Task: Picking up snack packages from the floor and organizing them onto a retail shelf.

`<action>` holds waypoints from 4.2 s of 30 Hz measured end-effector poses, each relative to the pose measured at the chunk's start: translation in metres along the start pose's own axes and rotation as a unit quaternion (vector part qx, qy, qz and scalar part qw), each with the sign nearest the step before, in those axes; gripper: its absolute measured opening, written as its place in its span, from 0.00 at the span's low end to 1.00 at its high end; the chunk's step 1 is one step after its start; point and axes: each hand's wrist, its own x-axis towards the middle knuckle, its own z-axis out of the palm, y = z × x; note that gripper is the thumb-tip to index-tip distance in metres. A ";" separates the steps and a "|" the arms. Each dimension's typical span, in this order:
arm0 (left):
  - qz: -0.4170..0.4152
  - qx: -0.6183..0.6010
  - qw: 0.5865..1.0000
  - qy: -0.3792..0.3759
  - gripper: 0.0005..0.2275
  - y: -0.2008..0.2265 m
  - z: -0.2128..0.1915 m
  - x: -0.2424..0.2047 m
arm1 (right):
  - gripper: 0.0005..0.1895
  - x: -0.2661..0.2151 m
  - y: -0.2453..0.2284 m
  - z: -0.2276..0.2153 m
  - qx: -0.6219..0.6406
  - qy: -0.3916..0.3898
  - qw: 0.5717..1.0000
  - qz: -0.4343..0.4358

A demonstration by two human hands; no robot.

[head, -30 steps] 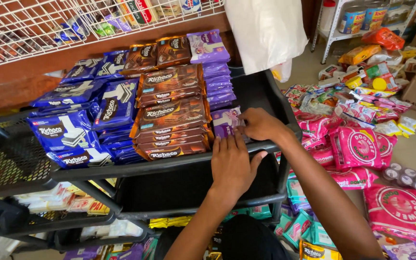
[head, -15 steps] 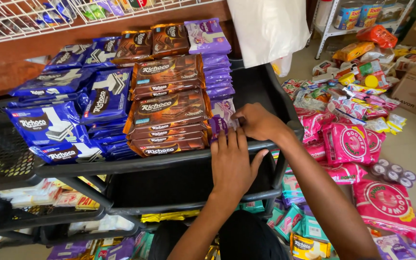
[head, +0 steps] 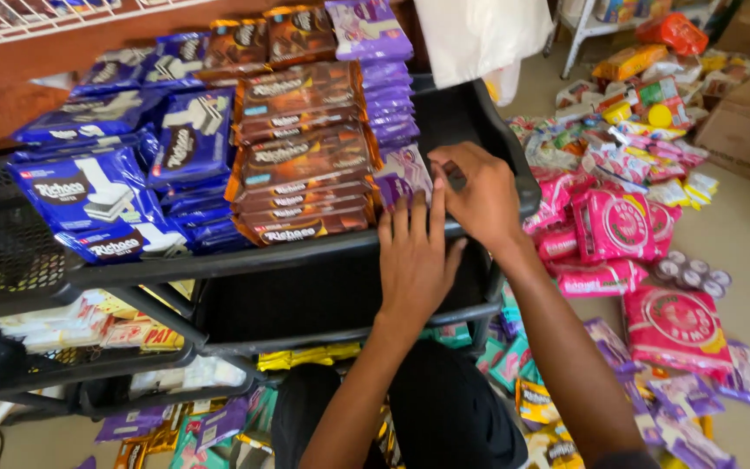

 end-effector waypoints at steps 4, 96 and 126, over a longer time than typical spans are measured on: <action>0.053 -0.011 0.998 0.020 0.34 0.005 0.002 -0.035 | 0.11 -0.083 0.003 -0.003 0.043 0.089 0.994 -0.042; -0.303 -0.619 0.388 -0.611 0.31 0.197 0.328 -0.348 | 0.26 -0.695 0.083 -0.105 0.405 0.377 0.542 0.632; -0.154 -0.567 0.809 0.006 0.27 0.040 -0.029 -0.097 | 0.37 -0.169 -0.037 -0.048 0.325 0.118 0.907 0.239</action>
